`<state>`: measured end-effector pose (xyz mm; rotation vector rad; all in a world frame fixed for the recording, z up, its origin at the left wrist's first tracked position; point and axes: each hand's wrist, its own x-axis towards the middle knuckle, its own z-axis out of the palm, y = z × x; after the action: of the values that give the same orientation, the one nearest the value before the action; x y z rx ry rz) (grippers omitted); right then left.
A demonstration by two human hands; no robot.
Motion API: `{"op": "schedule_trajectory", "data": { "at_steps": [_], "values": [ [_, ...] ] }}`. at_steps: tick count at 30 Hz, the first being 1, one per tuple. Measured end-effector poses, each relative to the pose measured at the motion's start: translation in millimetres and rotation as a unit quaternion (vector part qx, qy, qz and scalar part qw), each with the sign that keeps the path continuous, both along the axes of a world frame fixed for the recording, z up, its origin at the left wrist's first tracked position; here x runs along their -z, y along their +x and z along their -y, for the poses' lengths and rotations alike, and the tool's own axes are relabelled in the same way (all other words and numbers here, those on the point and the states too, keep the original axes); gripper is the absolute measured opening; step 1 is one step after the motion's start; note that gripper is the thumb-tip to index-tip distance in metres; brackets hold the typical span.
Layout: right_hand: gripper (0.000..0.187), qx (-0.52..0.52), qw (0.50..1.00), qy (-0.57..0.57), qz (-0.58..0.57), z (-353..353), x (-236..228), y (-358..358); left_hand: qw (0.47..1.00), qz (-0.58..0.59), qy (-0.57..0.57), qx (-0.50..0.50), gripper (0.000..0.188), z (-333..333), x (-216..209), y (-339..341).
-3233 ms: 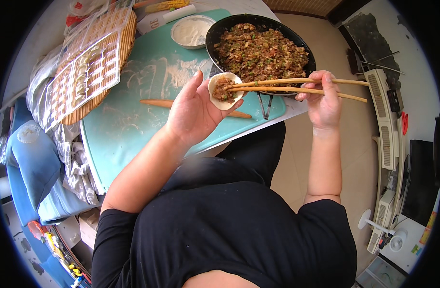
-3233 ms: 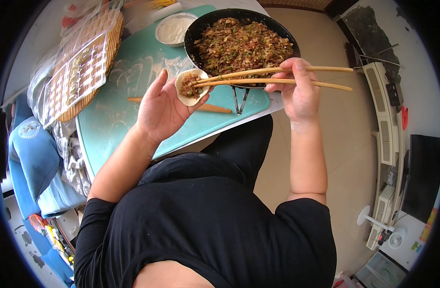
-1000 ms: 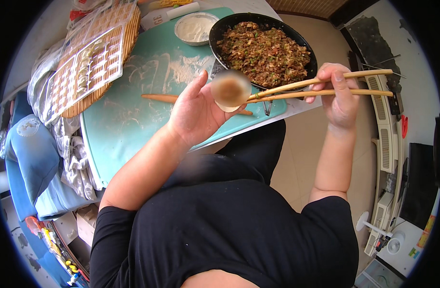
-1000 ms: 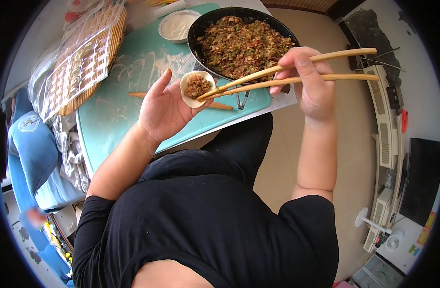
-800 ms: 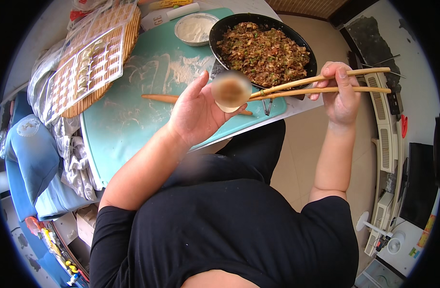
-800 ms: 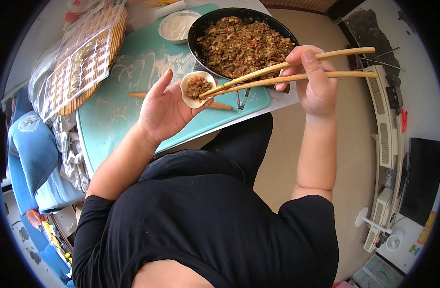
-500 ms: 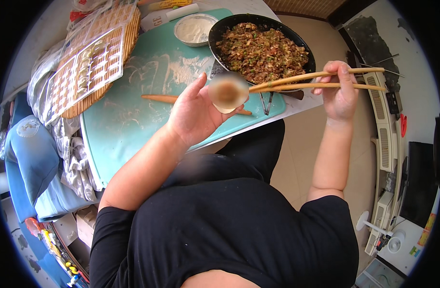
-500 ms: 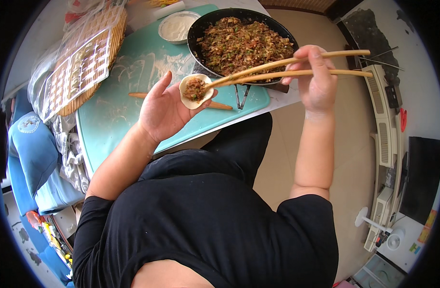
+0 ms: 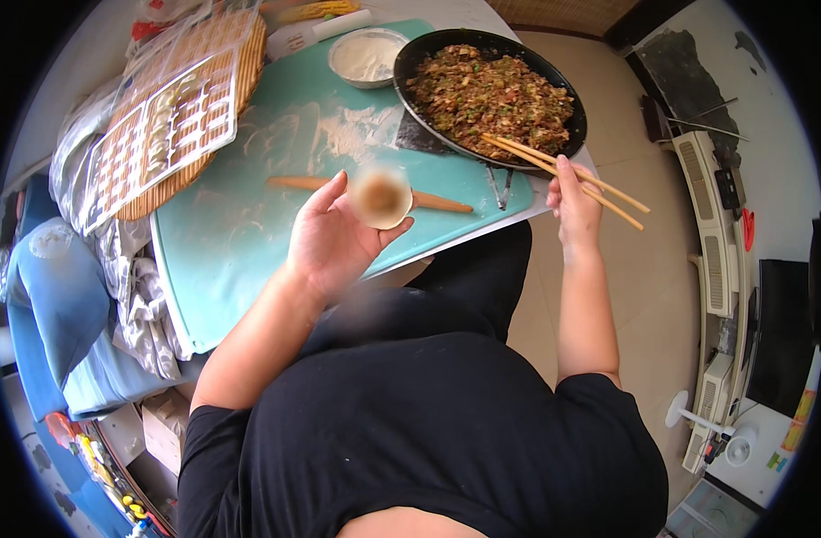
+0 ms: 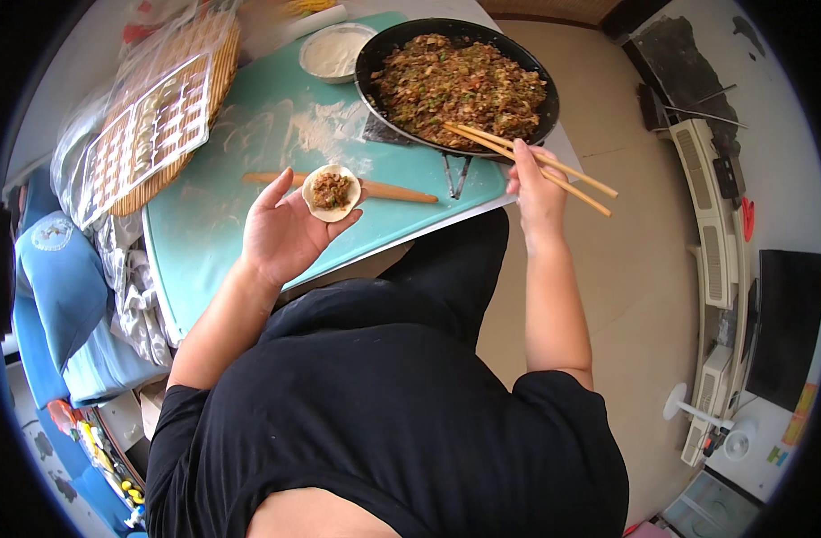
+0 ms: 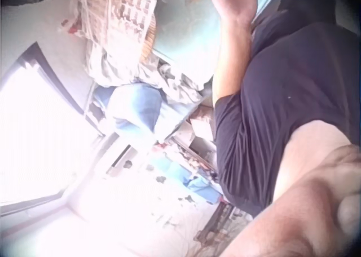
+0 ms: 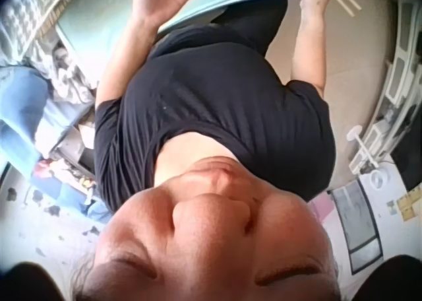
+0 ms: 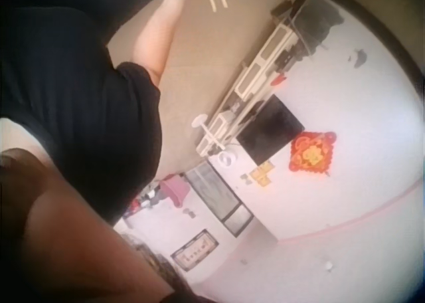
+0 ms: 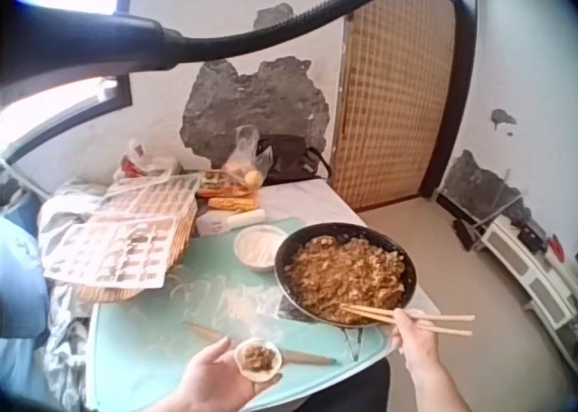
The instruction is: The person prepares dumplings by placing filling onto dough wrappers using chopsticks, then folding and sealing them by hand. The finished dumplings are placed into a plastic tray. The person also kneads a ball of dough on a floured surface.
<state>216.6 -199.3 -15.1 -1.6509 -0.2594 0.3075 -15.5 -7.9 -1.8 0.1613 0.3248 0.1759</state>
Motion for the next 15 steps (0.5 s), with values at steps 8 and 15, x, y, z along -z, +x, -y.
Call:
{"op": "schedule_trajectory", "data": {
  "at_steps": [8, 15],
  "values": [
    [0.011, -0.287, 0.921, -0.045, 0.261, 1.4, -15.4, -100.4, 0.998, 0.047, 0.016, 0.025, 0.051, 4.1, -11.0, -40.1],
    [0.027, -0.36, 0.707, 0.054, 0.606, -68.8, -36.2, -154.5, 0.997, 0.072, 0.018, 0.015, 0.047, 10.0, -17.8, -75.9]
  ]
}}
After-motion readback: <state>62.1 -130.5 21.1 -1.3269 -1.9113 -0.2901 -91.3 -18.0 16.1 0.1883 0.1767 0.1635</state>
